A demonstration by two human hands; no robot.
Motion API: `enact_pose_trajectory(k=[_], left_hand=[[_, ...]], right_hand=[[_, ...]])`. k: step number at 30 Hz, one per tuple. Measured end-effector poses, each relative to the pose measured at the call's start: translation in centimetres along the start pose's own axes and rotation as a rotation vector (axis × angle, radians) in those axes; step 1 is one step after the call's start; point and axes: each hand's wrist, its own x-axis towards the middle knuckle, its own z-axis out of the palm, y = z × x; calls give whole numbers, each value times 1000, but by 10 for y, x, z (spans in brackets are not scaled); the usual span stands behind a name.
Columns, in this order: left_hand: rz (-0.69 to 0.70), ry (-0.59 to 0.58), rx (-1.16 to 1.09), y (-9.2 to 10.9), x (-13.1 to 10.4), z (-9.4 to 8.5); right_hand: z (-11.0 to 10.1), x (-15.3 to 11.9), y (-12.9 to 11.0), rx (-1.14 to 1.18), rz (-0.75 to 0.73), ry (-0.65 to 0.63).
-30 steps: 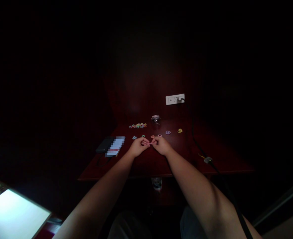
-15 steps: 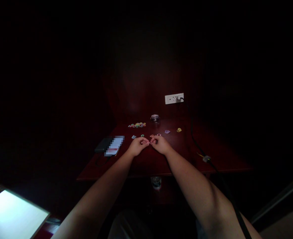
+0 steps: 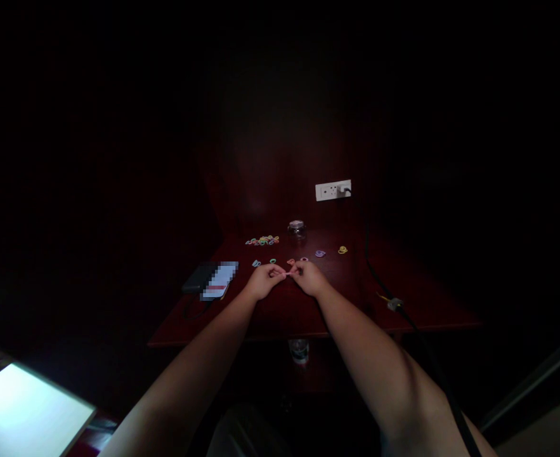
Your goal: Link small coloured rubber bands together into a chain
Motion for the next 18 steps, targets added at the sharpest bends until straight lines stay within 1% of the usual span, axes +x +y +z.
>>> enact_pose_trajectory(k=[6, 12, 15, 18], left_hand=[[7, 13, 5, -2, 1, 0], [-3, -5, -22, -5, 2, 2], [-2, -8, -9, -5, 1, 2], [-16, -21, -13, -4, 0, 1]], right_hand=[[1, 0, 1, -1, 23, 44], [-2, 2, -1, 16, 33, 69], [-3, 0, -3, 21, 32, 32], [-2, -2, -5, 12, 12, -54]])
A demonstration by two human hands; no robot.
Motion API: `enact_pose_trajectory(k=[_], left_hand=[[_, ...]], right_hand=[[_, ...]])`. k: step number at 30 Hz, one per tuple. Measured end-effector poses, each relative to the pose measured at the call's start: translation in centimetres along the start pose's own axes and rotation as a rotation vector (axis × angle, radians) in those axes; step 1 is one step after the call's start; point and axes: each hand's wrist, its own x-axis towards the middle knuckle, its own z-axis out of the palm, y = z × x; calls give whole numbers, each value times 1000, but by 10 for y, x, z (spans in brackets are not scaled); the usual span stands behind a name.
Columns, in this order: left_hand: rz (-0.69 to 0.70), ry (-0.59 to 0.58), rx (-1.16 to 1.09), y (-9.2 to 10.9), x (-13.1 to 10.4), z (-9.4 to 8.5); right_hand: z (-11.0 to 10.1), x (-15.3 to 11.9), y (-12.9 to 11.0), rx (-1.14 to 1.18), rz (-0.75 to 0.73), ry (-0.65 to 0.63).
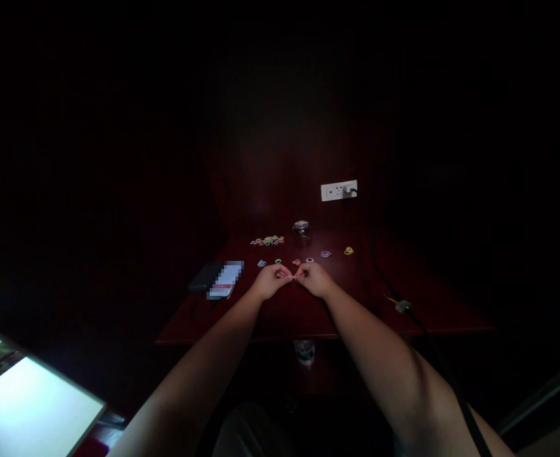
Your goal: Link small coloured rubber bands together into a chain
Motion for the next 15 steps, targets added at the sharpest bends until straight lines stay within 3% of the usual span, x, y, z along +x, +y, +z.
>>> enact_pose_trajectory(k=[2, 15], left_hand=[[-13, -10, -10, 0, 0, 0], [-55, -85, -50, -3, 1, 2]], right_hand=[[0, 0, -1, -6, -4, -25], [-4, 1, -1, 79, 85, 186]])
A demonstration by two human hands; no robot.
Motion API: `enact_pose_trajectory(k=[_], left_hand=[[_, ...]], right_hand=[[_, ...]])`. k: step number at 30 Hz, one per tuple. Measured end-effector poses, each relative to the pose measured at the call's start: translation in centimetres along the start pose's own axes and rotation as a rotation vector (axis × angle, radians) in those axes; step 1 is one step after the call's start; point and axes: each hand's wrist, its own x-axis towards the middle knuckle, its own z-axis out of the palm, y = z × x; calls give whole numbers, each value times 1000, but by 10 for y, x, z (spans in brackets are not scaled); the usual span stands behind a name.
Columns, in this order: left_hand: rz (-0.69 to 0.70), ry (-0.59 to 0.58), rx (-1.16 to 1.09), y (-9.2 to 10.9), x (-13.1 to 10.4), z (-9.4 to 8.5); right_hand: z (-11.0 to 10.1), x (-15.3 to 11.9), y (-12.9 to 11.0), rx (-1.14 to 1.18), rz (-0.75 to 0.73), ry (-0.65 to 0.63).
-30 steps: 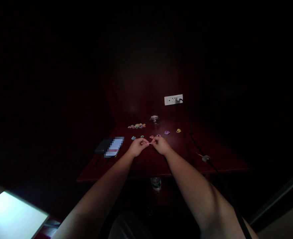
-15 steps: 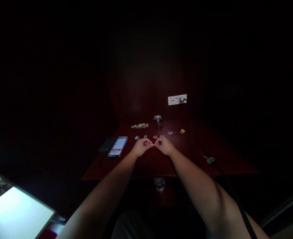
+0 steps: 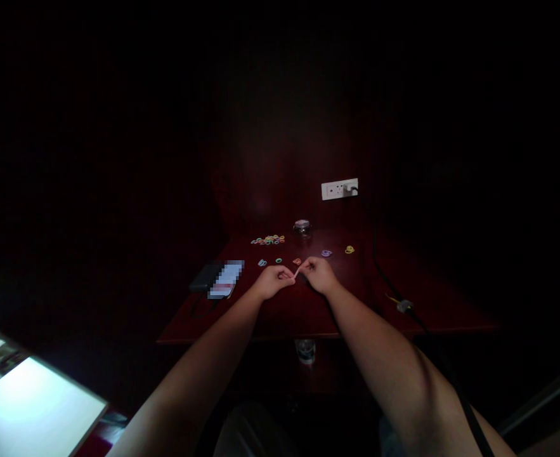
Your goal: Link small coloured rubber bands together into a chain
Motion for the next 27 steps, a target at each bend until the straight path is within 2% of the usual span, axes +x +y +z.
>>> enact_pose_trajectory(k=[4, 8, 10, 18, 27], left_hand=[[6, 14, 16, 1, 0, 0], [34, 58, 45, 2, -2, 0], [47, 72, 41, 2, -2, -1], [36, 62, 62, 6, -1, -1], [35, 33, 92, 9, -2, -1]], right_hand=[[0, 0, 1, 4, 9, 2], [0, -1, 1, 46, -25, -173], [-1, -1, 2, 78, -10, -208], [-8, 5, 6, 188, 102, 23], [-6, 4, 4, 309, 159, 59]])
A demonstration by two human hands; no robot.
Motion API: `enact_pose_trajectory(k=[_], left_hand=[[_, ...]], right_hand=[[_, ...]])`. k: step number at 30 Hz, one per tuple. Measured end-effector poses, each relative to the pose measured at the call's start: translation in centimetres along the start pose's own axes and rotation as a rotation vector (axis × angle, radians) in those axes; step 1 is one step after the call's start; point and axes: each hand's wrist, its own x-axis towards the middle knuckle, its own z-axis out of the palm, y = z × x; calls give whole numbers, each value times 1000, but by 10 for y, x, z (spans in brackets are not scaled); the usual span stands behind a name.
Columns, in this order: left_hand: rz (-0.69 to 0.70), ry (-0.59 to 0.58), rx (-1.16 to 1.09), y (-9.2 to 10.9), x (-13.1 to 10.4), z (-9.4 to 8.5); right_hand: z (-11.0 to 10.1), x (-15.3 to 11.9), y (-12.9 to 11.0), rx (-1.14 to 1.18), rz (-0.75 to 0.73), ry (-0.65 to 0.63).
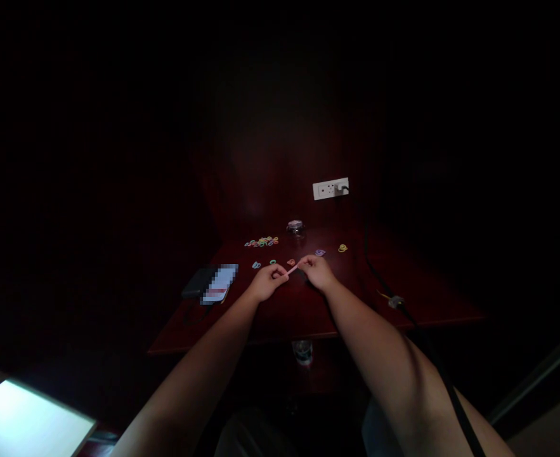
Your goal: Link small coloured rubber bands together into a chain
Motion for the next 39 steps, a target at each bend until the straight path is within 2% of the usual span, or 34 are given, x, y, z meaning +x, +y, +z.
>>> enact_pose_trajectory(k=[6, 11, 13, 18, 21, 29, 33, 39], left_hand=[[-26, 37, 21, 3, -2, -1], [-33, 16, -15, 3, -2, -2], [-29, 14, -28, 2, -1, -2], [-17, 25, -29, 0, -1, -1], [-10, 7, -39, 0, -1, -1], [-2, 7, 14, 2, -3, -1], [40, 13, -32, 0, -2, -1], [22, -3, -42, -3, -1, -1]], right_hand=[[-5, -3, -6, 58, 8, 28], [5, -5, 0, -151, -107, -228], [7, -5, 2, -239, -163, -270], [6, -5, 2, -225, -211, -227], [6, -5, 1, -206, -239, -246], [7, -4, 6, -319, -221, -234], [6, -4, 5, -367, -213, -217], [6, -5, 2, -380, -213, -243]])
